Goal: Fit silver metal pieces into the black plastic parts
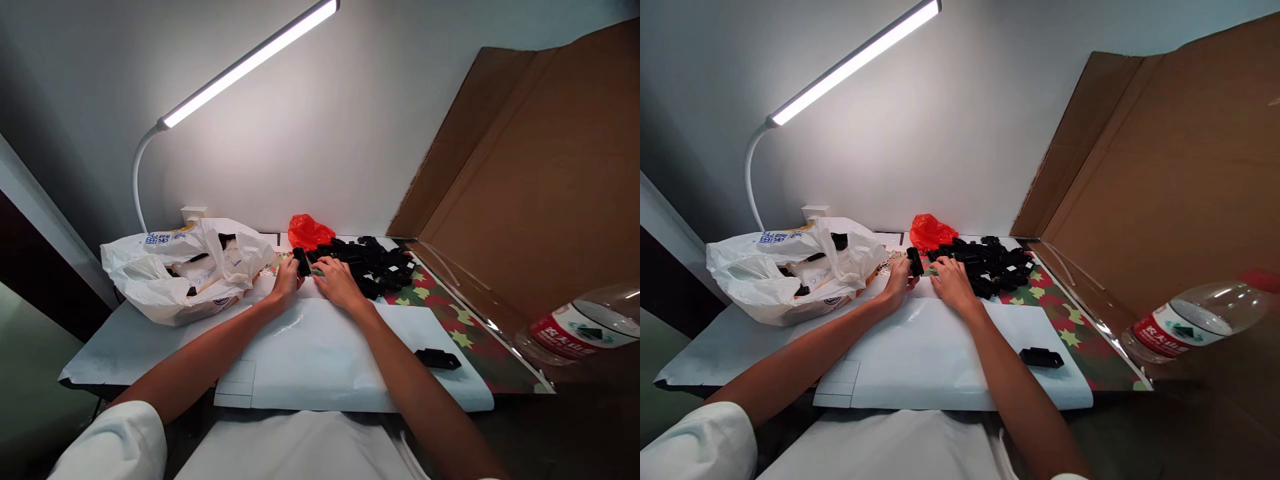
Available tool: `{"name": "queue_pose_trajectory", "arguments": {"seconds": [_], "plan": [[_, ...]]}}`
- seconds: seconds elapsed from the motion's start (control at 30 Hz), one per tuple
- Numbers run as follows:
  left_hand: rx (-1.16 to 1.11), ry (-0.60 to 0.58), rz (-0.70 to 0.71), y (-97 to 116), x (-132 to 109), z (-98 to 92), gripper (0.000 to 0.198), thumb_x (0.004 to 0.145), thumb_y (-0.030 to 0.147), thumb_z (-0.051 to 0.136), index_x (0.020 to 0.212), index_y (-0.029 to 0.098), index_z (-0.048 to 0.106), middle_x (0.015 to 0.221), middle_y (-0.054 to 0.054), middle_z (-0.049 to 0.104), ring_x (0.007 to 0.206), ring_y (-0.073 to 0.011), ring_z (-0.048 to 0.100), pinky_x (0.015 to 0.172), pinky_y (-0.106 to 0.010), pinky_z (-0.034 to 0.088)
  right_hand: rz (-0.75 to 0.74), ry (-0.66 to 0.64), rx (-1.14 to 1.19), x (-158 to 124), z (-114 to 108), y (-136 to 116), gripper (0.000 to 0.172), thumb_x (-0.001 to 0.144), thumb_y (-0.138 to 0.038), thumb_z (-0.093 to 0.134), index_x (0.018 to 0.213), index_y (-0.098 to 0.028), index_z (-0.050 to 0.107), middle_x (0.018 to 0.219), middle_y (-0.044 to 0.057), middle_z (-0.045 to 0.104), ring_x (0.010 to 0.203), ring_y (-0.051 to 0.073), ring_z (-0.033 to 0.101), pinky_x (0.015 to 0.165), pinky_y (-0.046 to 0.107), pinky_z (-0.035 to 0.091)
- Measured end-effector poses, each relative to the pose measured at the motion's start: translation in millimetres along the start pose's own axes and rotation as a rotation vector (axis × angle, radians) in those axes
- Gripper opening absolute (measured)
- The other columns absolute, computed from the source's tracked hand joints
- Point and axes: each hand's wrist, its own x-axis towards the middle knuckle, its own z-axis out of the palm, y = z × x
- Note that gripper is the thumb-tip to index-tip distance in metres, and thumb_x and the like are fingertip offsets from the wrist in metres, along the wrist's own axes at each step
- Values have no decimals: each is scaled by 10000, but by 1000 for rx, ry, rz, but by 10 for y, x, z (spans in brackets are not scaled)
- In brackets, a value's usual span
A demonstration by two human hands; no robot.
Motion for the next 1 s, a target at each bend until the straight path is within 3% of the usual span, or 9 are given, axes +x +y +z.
{"name": "queue_pose_trajectory", "arguments": {"seconds": [0.17, 0.5, 0.63, 1.0], "plan": [[22, -53, -16, -45, 16, 3, 233, 796, 370, 596, 735, 222, 426, 606, 52, 444, 478, -83, 392, 458, -193, 313, 2, -10, -1, -6, -2, -6, 202, 985, -206, 580, 1105, -221, 742, 1336, 112, 662, 1181, 298, 599, 1012, 446, 392], [125, -167, 10, -81, 25, 3, 153, 821, 319, 602, 760, 216, 507, 511, 72, 445, 362, -90, 408, 383, -210, 254, 13, -25, 45, 0, -44, -53, 235, 943, -122, 558, 1095, -201, 719, 1277, 111, 687, 1126, 285, 619, 973, 412, 396], [131, -181, 18, -97, 39, 4, 179, 825, 330, 629, 765, 216, 505, 487, 79, 445, 351, -97, 420, 386, -216, 265, -2, -33, 81, 5, -64, -117, 291, 918, -66, 530, 1118, -199, 695, 1171, 100, 714, 1117, 262, 627, 970, 373, 398], [144, -206, 19, -119, 35, -2, 75, 877, 258, 546, 843, 219, 492, 488, 99, 441, 309, -99, 418, 357, -214, 261, -11, -53, 111, -21, -103, -187, 221, 886, -45, 528, 984, -196, 655, 1060, 78, 695, 1036, 235, 606, 943, 347, 388]]}}
